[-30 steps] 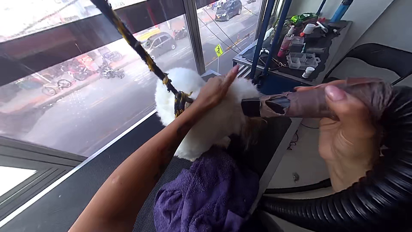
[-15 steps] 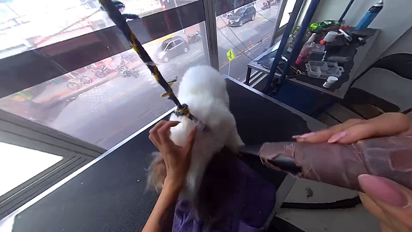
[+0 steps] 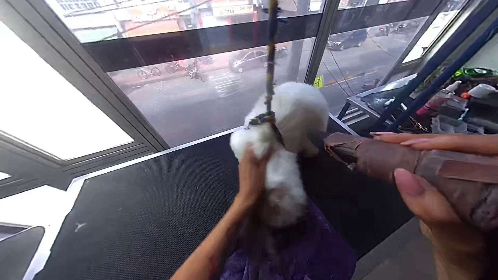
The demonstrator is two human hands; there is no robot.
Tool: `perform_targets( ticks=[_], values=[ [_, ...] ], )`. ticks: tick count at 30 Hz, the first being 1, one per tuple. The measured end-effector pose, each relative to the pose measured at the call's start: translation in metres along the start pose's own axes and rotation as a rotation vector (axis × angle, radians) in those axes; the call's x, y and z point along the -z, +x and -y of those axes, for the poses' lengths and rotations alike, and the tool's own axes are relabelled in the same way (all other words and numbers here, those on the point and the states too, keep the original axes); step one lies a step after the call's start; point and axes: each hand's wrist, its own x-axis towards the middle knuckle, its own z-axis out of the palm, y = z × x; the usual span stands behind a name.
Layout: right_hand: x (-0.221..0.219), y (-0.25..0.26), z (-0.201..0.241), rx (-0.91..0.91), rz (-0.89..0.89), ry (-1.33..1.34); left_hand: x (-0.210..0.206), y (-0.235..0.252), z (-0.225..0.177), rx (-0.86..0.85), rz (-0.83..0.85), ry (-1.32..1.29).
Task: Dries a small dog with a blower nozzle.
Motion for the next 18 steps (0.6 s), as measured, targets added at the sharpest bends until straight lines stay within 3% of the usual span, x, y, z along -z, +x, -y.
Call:
perform_targets(
  ticks=[3, 9, 13, 16, 18],
  values=[
    [0.008, 0.005, -0.006, -0.045, 0.135, -0.016, -0.037, -0.014, -0.018, -0.128, -0.113, 0.068],
    [0.021, -0.005, -0.010, -0.116, 0.057, -0.122, -0.062, -0.033, -0.024, -0.210, -0.107, 0.098],
    [0.022, -0.008, -0.021, -0.129, 0.035, -0.071, -0.052, -0.032, -0.029, -0.217, 0.033, 0.132],
    [0.015, -0.018, -0.019, -0.208, 0.015, 0.022, -0.013, -0.013, -0.036, -0.439, 0.302, 0.350],
    [0.018, -0.031, -0.020, -0.216, -0.029, -0.057, 0.011, 0.013, -0.037, -0.764, 0.413, 0.492]
  ],
)
